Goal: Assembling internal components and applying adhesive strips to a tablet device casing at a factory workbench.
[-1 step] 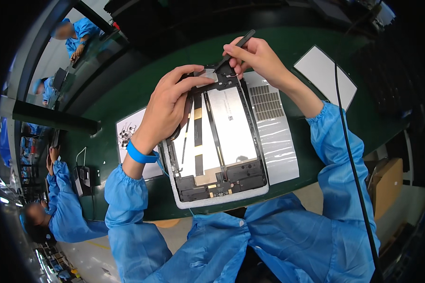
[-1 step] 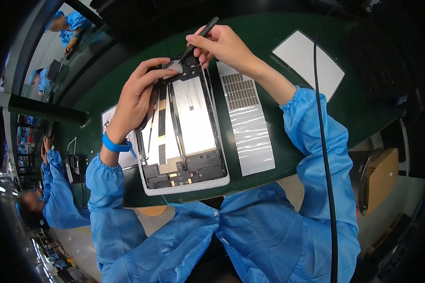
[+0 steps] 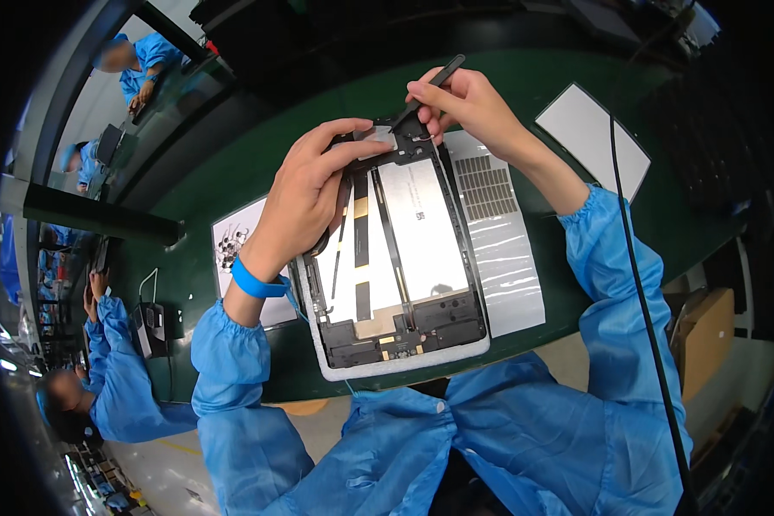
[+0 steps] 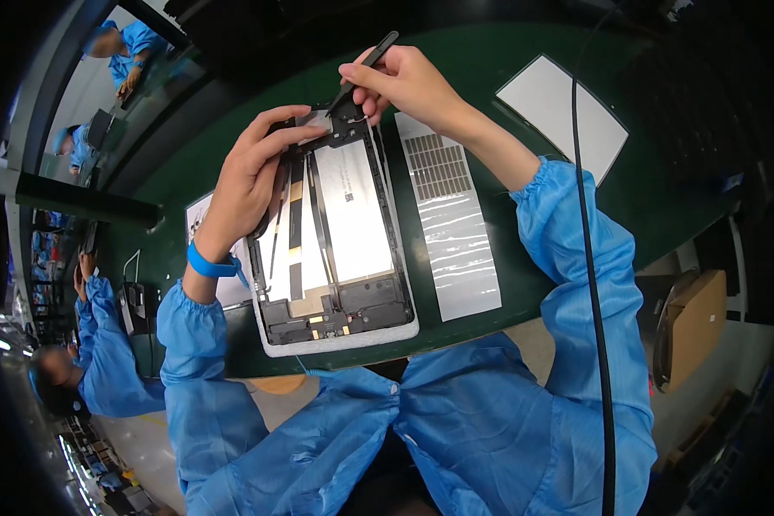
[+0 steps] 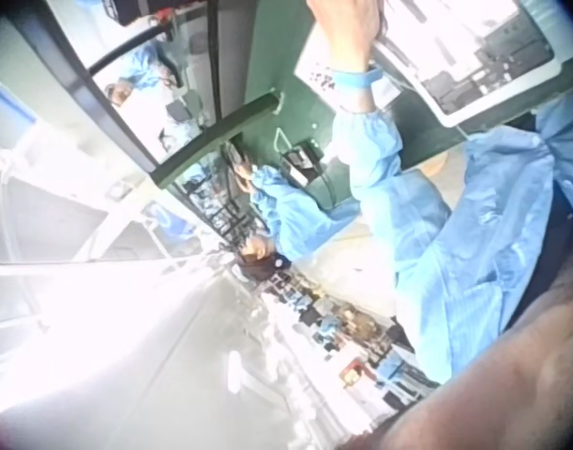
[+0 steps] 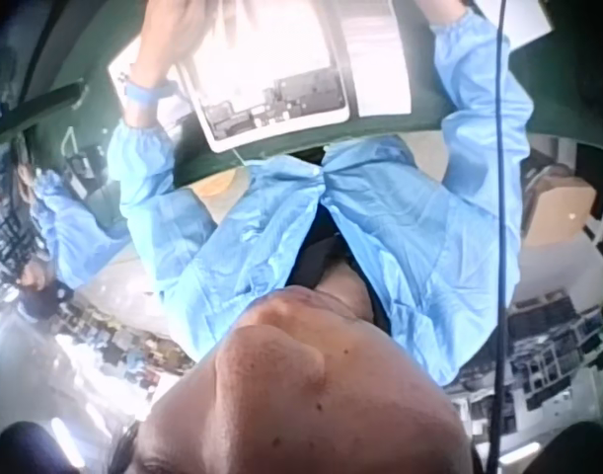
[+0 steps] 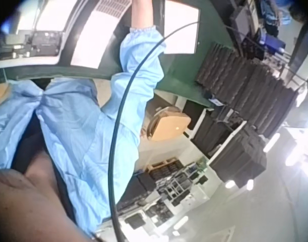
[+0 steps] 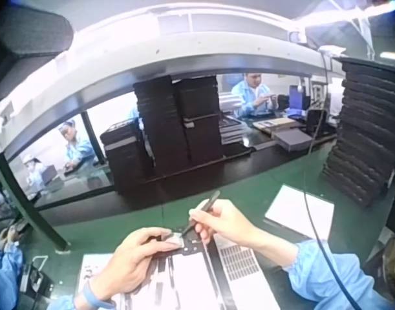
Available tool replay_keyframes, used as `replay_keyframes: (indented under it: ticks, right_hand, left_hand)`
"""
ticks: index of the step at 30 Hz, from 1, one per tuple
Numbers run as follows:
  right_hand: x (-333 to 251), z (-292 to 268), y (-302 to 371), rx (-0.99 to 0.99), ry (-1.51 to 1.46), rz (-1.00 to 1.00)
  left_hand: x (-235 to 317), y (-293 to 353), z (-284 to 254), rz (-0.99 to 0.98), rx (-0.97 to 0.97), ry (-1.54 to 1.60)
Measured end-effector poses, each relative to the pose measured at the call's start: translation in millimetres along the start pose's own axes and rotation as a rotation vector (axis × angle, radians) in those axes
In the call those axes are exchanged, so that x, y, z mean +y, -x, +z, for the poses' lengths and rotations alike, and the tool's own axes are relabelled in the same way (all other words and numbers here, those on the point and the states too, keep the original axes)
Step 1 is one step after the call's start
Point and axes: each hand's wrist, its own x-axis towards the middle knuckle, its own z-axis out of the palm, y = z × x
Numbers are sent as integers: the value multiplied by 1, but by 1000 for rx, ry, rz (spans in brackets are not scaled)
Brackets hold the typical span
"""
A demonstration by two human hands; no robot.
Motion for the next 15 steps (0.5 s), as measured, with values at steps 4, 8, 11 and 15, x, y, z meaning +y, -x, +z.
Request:
replay_keyframes:
  ticks: [4,8,11,15]
  right_hand:
    - [-2,-1,-1,-1,11,-13]
    - [-9,-2,-1,-15,48,-22]
    - [-13,-1,1,-15,30,-33]
    - [-18,5,7,51,75,-48]
  left_hand:
    - [4,-3,1,16,-19,-83]
    - [4,-6,-3,78,-31,-168]
    - [6,-5,-2,93,-17,-229]
    - [5,-4,0,153,-38,-301]
